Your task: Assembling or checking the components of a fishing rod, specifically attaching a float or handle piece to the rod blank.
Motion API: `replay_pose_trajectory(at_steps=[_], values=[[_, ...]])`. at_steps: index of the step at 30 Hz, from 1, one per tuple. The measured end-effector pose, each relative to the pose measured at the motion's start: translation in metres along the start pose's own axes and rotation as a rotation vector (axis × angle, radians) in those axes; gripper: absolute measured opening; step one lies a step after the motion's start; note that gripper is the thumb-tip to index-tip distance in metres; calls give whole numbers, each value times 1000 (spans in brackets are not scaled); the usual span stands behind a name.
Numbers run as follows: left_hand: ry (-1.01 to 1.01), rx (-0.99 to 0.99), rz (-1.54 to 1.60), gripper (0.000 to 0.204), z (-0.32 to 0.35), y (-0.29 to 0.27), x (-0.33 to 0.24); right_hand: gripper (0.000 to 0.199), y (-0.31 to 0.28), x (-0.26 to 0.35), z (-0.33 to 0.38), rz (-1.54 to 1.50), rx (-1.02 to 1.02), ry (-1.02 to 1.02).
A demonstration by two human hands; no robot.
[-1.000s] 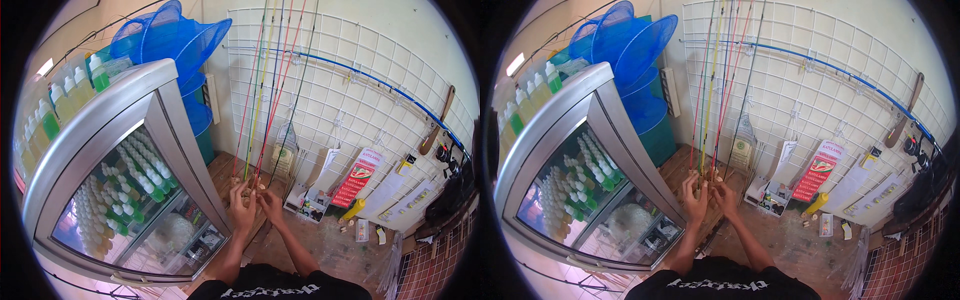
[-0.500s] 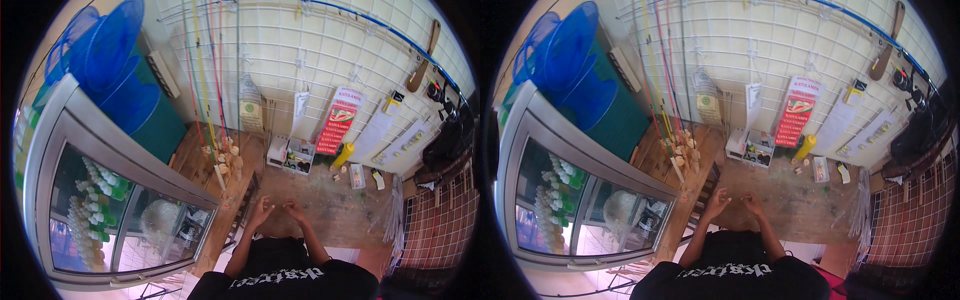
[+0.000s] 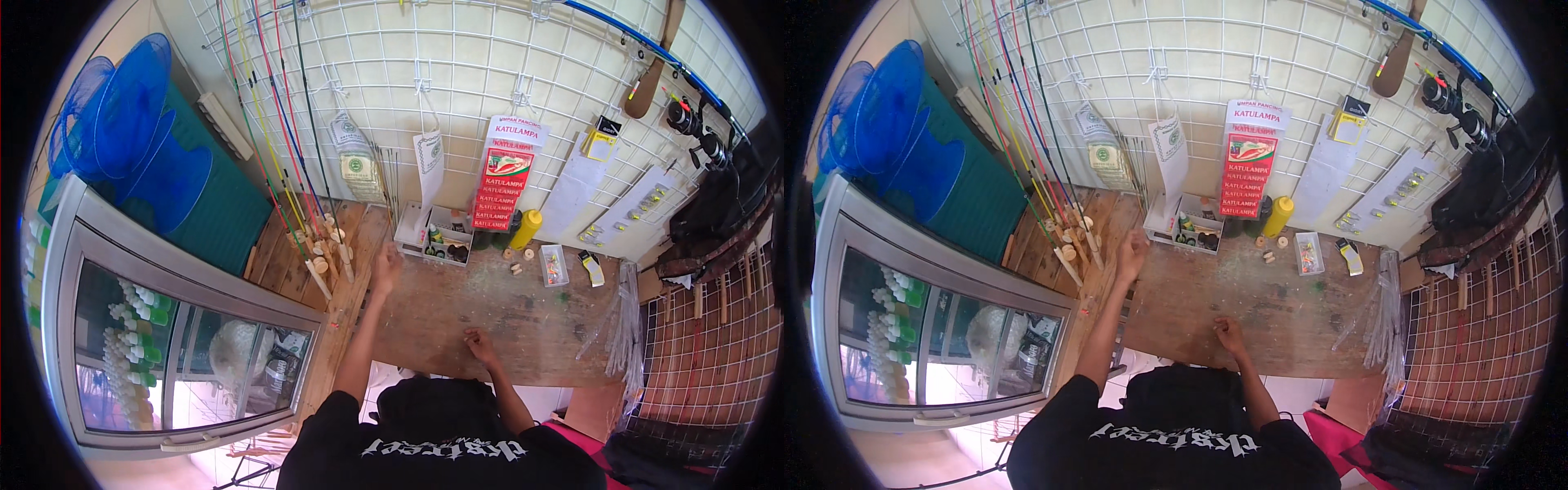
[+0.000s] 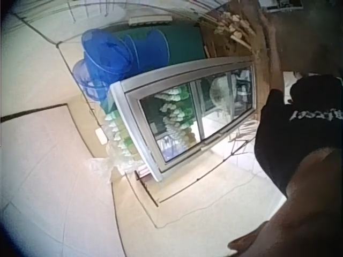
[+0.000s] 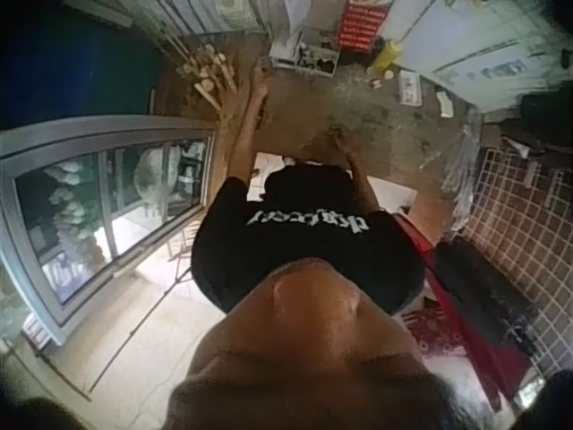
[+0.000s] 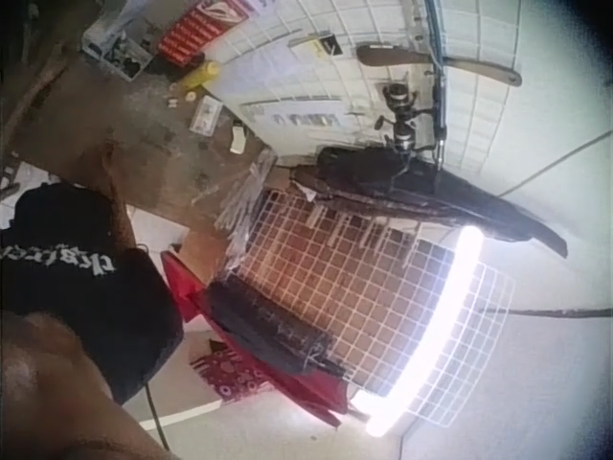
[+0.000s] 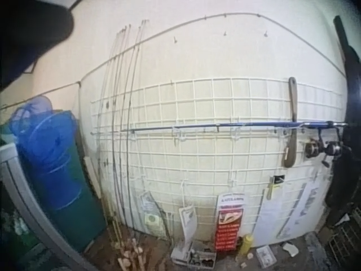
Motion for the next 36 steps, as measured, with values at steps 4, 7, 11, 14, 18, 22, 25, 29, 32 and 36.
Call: replay_pose_trajectory(at_steps=[4, 7, 11, 14, 18, 22, 25, 29, 32, 36], values=[[38, -104, -19, 17, -54, -18, -3, 22, 17, -1, -12, 48, 82, 48], [49, -181, 17, 12, -80, -7, -23, 24, 13, -12, -25, 42, 61, 154], [38, -291, -35, 11, -108, -4, -12, 20, 23, 10, -39, 117, -15, 139], [12, -318, 0, 10, -121, 0, -11, 17, 34, 34, -45, 20, -106, 57], [37, -389, -58, 10, -129, 3, -20, 18, 39, 40, -49, 316, -130, -28], [26, -370, -78, 14, -138, 7, -13, 20, 42, 31, -50, 272, -97, -110], [18, -395, -65, 16, -139, 9, -14, 22, 40, 26, -52, 214, -79, -70], [51, -384, -31, 14, -138, 10, -16, 25, 43, 29, -52, 413, -110, -61], [84, -376, 5, 13, -134, 8, -4, 27, 44, 37, -49, 490, -82, -16], [110, -372, 93, 11, -126, 5, 6, 26, 44, 34, -49, 538, -106, 12]])
Point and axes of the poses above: each hand's wrist, its own z-axis away from the middle knuckle, its own y-axis out of the palm, x = y × z, the point moved 5 cm from there along -z, towards the middle knuckle, and after that the axes turned 4 degrees about -x, right-handed, at the moved point
